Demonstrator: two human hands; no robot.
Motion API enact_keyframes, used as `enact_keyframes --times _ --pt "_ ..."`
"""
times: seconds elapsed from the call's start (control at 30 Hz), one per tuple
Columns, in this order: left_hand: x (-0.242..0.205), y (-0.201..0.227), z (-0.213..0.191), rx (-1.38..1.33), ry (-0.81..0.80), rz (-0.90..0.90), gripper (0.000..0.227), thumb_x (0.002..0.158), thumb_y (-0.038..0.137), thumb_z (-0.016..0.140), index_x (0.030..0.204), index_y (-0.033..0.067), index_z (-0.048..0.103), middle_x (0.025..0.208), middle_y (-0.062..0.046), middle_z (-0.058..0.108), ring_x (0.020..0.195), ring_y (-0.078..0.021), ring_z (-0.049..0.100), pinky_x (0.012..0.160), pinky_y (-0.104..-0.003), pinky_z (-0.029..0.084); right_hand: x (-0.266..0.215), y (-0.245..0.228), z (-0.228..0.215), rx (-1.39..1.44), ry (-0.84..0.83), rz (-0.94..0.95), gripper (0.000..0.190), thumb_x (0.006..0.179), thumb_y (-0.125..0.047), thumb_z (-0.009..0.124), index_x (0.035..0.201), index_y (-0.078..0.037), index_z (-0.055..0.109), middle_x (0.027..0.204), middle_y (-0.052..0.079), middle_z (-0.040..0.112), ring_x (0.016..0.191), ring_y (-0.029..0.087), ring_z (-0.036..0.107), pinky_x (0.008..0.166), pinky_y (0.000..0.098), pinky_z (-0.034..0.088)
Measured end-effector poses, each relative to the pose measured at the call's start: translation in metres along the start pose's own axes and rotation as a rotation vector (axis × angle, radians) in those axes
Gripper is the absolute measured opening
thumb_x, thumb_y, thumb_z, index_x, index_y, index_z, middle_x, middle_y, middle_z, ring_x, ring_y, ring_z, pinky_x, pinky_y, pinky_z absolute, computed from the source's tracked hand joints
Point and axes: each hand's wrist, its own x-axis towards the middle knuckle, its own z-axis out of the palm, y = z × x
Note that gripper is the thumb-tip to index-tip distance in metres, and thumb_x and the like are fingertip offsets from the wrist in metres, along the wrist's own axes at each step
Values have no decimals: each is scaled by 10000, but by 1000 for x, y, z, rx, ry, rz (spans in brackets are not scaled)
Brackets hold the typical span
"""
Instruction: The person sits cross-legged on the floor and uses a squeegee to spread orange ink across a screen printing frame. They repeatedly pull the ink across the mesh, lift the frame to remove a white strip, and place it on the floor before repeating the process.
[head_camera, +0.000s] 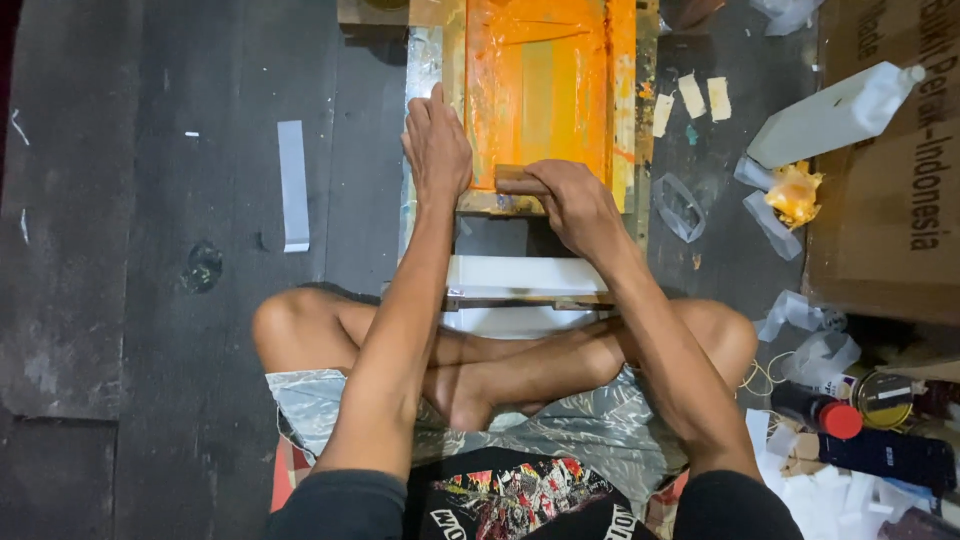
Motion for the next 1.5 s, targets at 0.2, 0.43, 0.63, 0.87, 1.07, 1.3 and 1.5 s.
enact_keyframes --times 0.2,0.43,0.63,0.87,1.07,1.3,1.5 --pt "1 1 0 14 -14 -21 375 1091 212 389 1456 134 425 1224 -121 505 1074 -311 535 932 -512 422 4 -10 -5 20 -29 44 226 982 100 552 1187 61 639 1093 221 713 975 397 697 879 474 547" --pt "-2 2 -5 -43 -2 -5 454 1118 281 319 1484 47 453 1162 -181 510 1086 -417 559 920 -524 420 47 31 -11 -89 46 264 358 994 -6 516 1239 -201 690 1090 78 681 1126 373 636 1033 484 515" --pt "0 0 -3 -41 -17 -27 454 1101 286 321 1482 85 466 1181 -140 510 1101 -379 562 921 -506 433 88 71 -1 -96 53 301 350 1011 0 538 1197 -244 705 1057 37 680 1078 362 626 937 521 558" --pt "-2 -5 4 -24 20 4 428 1111 286 323 1451 84 485 1156 -146 509 1067 -390 561 897 -508 434 73 66 1 -89 -5 358 257 1012 -7 572 1152 -175 708 1002 50 698 1058 375 661 913 524 551" --pt "-1 -6 5 -4 50 43 390 1103 239 337 1433 84 476 1147 -134 508 1015 -365 558 894 -492 436 39 33 -3 -42 -22 206 217 974 32 556 1134 -33 688 1013 166 700 994 437 677 878 538 541" --pt "1 -8 6 25 59 65 338 1084 162 412 1418 119 447 1145 -100 495 991 -294 543 884 -465 441 6 -3 -10 85 -47 4 327 876 197 484 1157 102 623 1061 268 700 958 443 682 859 499 526" --pt "3 -12 13 13 60 47 356 1090 185 391 1439 133 439 1191 -99 508 1045 -300 554 891 -475 432 -6 -2 -6 35 -15 -33 393 847 242 563 1209 103 625 1151 270 691 1061 445 678 968 523 535"
